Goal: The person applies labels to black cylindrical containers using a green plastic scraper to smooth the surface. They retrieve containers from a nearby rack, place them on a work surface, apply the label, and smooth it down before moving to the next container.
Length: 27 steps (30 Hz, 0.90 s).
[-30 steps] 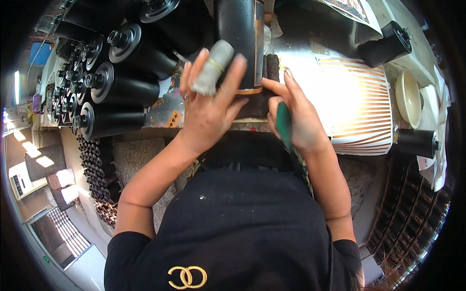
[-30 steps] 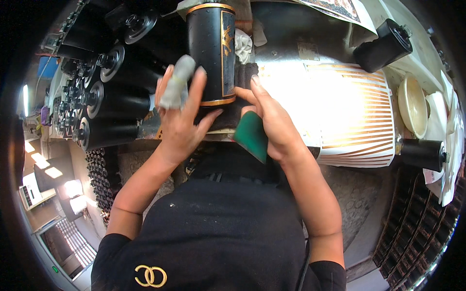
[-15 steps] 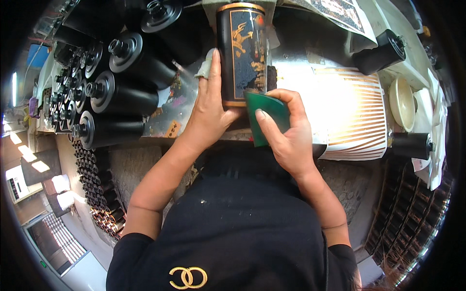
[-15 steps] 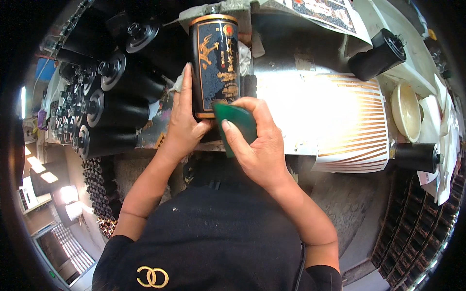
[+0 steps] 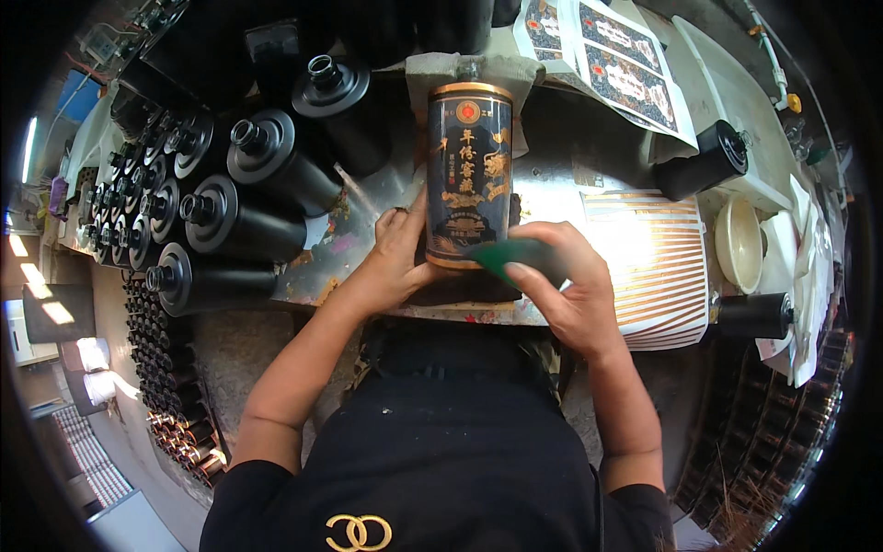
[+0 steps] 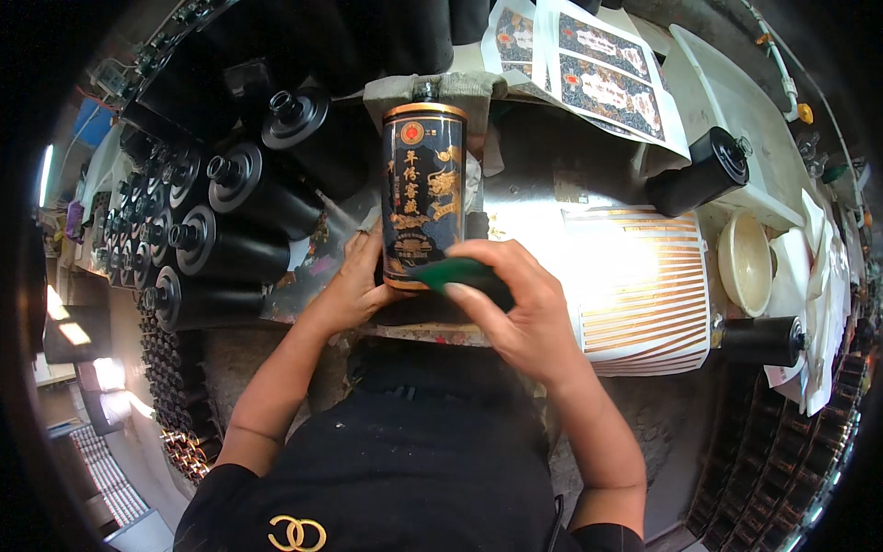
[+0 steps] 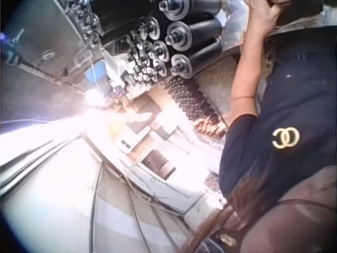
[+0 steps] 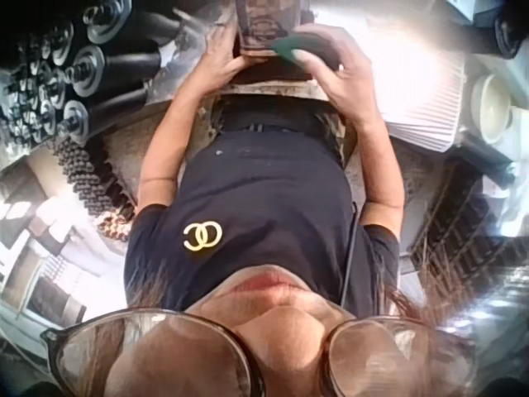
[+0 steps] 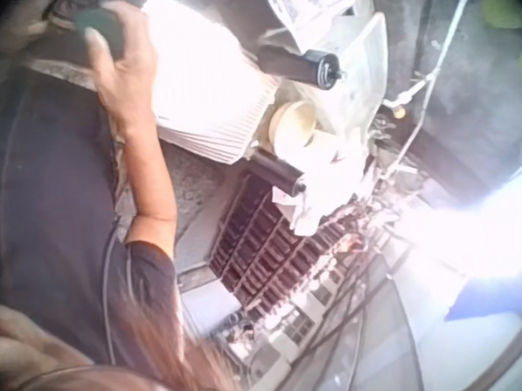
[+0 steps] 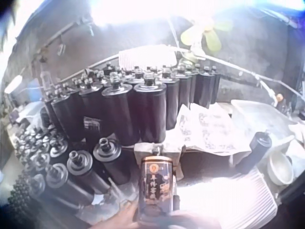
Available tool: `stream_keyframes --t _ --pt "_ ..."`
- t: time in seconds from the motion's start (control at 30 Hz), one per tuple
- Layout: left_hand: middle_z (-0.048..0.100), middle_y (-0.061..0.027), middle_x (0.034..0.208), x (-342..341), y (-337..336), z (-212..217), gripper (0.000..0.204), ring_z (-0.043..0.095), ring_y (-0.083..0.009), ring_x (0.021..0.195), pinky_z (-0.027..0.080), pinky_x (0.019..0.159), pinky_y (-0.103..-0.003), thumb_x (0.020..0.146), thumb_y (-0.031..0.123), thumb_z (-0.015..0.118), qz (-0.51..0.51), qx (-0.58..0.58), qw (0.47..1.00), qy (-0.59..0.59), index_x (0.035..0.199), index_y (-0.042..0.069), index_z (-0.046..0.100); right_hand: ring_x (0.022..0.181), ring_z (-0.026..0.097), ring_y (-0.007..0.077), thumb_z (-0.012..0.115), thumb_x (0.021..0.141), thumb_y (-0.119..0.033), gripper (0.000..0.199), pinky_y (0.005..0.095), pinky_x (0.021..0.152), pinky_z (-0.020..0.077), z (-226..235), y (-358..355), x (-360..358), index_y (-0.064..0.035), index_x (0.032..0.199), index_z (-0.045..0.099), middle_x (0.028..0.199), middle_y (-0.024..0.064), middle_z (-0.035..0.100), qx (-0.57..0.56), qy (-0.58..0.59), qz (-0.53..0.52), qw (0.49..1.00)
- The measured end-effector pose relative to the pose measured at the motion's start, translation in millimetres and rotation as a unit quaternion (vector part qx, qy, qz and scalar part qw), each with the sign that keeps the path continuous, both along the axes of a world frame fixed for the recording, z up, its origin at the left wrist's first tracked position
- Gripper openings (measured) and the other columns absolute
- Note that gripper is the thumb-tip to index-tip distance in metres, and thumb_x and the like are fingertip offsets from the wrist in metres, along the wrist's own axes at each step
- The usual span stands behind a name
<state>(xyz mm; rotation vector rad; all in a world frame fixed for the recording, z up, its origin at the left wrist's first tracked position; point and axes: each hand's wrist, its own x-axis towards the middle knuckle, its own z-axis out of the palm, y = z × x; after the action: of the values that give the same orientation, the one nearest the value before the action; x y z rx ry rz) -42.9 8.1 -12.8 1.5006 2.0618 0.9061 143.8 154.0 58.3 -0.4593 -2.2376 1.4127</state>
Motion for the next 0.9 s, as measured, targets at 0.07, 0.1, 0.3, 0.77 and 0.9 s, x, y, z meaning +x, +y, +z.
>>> stream_keyframes --t 0.07,0.1,0.3,0.77,0.9 --pt "0.052 -0.0209 0.124 1.6 1.1 -1.7 0.099 0.047 -0.0337 0.106 0.024 0.104 -0.042 0.078 0.035 0.072 0.004 0.005 1.000 0.002 0.150 0.007 0.010 0.092 0.062 0.0268 0.068 0.081 -0.007 0.030 0.0308 0.082 0.0485 10.7 13.1 -18.1 -0.0046 0.109 0.058 0.101 0.0136 0.062 0.079 -0.024 0.067 0.994" --pt "0.048 -0.0214 0.128 2.7 1.2 0.9 0.098 0.045 -0.0347 0.111 0.024 0.105 -0.042 0.077 0.034 0.072 0.010 -0.011 1.000 -0.011 0.149 0.005 0.013 0.094 0.062 0.0303 0.068 0.081 -0.007 0.030 0.0329 0.083 0.0488 10.8 20.5 -28.9 -0.0045 0.109 0.058 0.102 0.0155 0.061 0.113 -0.026 0.082 0.990" --pt "0.050 -0.0186 0.128 8.7 11.8 16.2 0.102 0.047 -0.0343 0.108 0.024 0.104 -0.041 0.071 0.039 0.077 0.052 0.000 0.998 -0.042 0.147 0.005 0.018 0.085 0.064 0.0223 0.070 0.078 -0.007 0.022 0.0316 0.075 0.0497 23.5 79.1 -88.0 -0.0024 0.097 0.060 0.090 0.0112 0.064 0.103 0.078 -0.069 0.989" --pt "0.040 -0.0196 0.139 -9.4 11.0 12.6 0.107 0.036 -0.0342 0.130 0.021 0.110 -0.042 0.061 0.032 0.084 0.015 -0.040 0.995 -0.088 0.144 0.005 0.023 0.081 0.062 0.0264 0.070 0.076 -0.005 0.021 0.0334 0.072 0.0490 27.6 93.0 -89.1 -0.0016 0.096 0.062 0.089 0.0112 0.064 0.152 0.048 0.012 0.987" --pt "0.040 -0.0188 0.139 -11.1 10.9 6.8 0.110 0.038 -0.0358 0.126 0.019 0.110 -0.045 0.062 0.037 0.083 0.007 -0.032 0.993 -0.113 0.147 0.008 0.018 0.079 0.062 0.0209 0.068 0.071 0.001 0.022 0.0340 0.067 0.0457 3.9 103.2 -83.6 -0.0067 0.092 0.064 0.086 0.0070 0.063 0.451 0.213 0.054 0.865"
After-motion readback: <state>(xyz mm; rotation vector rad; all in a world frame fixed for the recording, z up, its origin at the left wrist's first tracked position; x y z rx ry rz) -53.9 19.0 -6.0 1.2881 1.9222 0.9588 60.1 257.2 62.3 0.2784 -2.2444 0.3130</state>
